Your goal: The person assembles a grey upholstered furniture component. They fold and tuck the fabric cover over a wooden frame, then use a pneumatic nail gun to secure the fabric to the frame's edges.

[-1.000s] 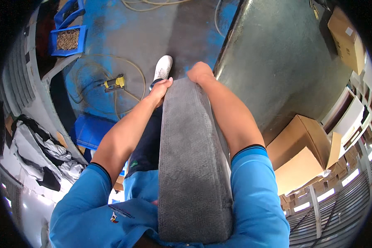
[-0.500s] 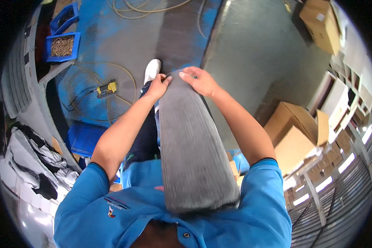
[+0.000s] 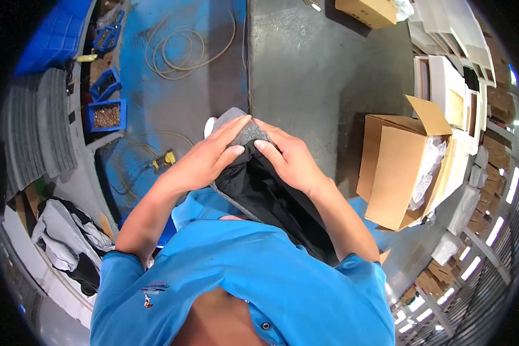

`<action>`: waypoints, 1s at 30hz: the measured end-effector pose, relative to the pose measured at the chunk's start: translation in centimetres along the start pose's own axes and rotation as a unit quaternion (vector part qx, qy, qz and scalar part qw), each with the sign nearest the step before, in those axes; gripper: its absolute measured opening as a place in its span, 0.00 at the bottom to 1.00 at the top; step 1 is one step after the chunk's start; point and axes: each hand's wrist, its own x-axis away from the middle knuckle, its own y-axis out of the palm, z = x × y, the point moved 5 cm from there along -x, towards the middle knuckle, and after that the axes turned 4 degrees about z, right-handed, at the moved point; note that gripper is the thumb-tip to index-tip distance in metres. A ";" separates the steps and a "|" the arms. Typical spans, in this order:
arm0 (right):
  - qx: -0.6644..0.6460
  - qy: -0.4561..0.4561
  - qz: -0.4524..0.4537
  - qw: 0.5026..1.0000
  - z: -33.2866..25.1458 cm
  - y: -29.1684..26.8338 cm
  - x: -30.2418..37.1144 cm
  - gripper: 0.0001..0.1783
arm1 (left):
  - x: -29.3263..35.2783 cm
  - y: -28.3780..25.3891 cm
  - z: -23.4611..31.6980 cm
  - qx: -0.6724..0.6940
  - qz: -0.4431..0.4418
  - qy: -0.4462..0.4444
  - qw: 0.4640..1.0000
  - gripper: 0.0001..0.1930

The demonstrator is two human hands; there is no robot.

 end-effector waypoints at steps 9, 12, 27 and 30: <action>0.268 -0.045 0.100 0.957 -3.7 -0.1 0.3 0.24 | -1.2 0.0 0.6 -0.120 0.009 0.011 0.993 0.35; 0.216 -0.263 0.233 0.911 -5.8 1.3 4.0 0.21 | -0.4 -1.9 -2.9 0.192 -0.029 -0.087 0.977 0.30; 0.102 -0.159 0.287 0.939 -6.5 4.0 5.4 0.08 | 2.5 -2.5 3.1 -0.140 -0.046 0.045 0.988 0.20; 0.057 0.019 0.223 0.973 -3.8 3.6 4.6 0.14 | 1.7 -1.9 1.7 -0.126 0.059 0.063 0.988 0.14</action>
